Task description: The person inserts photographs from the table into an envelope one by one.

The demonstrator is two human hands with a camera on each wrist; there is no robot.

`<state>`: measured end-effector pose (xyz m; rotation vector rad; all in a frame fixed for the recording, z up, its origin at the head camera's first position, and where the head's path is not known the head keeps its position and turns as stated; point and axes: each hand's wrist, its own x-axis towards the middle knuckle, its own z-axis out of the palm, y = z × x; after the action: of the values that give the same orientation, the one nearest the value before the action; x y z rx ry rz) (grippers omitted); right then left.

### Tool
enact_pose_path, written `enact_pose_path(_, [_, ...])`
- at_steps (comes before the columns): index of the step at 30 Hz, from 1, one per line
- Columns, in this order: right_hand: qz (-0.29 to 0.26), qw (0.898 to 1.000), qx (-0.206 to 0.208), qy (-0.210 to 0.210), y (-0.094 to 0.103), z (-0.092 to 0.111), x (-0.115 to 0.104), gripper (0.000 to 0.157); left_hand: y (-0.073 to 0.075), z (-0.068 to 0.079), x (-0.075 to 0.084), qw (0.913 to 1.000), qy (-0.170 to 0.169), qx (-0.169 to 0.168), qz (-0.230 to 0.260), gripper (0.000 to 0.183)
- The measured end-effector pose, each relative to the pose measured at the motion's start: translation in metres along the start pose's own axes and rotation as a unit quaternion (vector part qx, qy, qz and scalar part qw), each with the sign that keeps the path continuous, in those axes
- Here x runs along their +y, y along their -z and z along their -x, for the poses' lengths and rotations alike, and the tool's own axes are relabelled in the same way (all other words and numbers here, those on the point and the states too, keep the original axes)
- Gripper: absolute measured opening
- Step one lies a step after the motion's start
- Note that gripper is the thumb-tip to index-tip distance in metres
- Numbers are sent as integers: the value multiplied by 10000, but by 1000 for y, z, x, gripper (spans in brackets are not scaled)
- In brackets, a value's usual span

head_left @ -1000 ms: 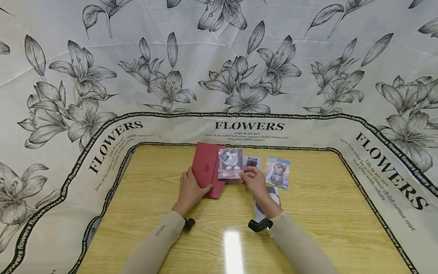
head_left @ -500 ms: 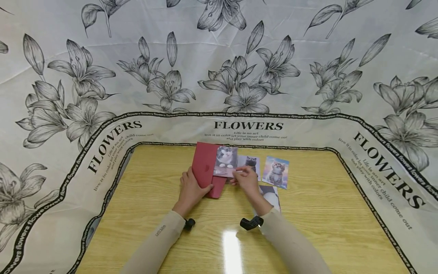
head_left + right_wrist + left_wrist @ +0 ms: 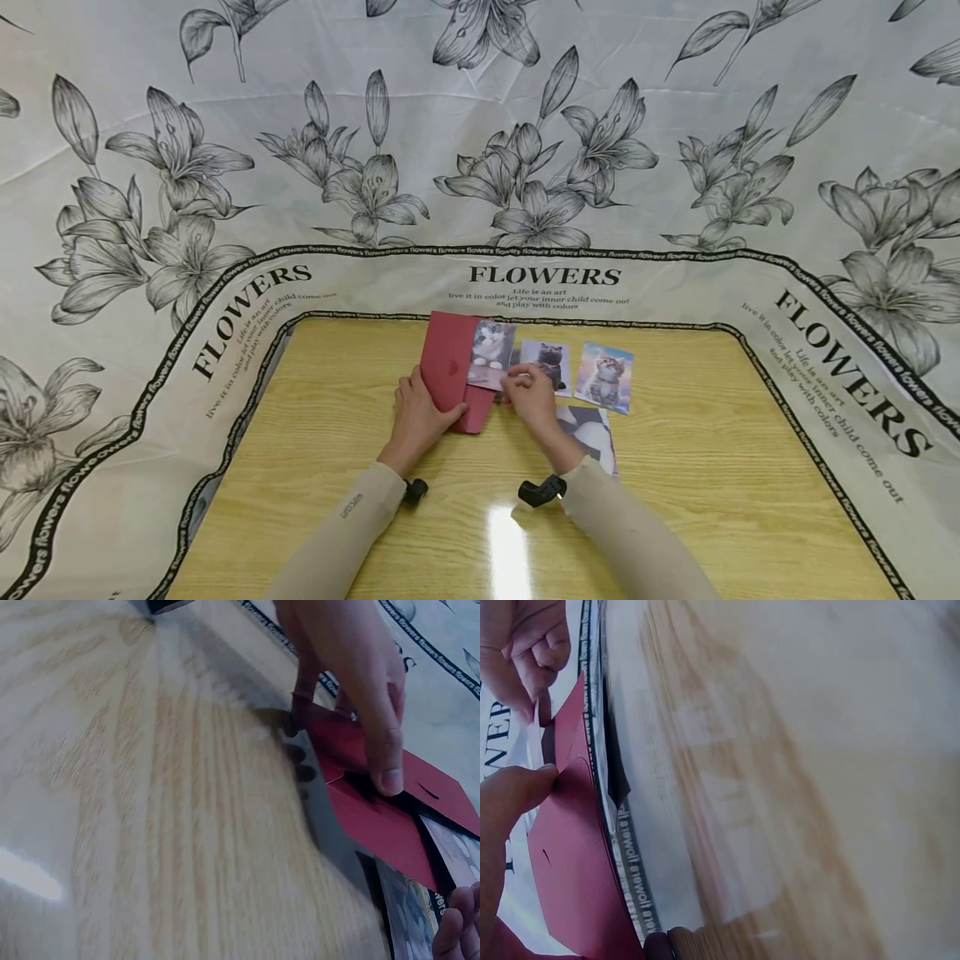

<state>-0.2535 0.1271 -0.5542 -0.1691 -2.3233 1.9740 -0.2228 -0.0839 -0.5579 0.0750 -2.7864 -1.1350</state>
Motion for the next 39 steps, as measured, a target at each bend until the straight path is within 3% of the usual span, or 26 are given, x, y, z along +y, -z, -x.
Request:
enact_pose_path(9, [447, 9980, 21, 444, -6, 0, 0, 23, 1, 0, -1, 9999, -17, 41, 130, 116])
enact_pose_path(21, [260, 9994, -67, 199, -15, -4, -1, 28, -2, -2, -3, 9999, 33, 20, 120, 118])
enact_pose_path(39, [386, 9985, -365, 165, -30, -11, -7, 27, -3, 0, -2, 9998, -160, 60, 51, 114])
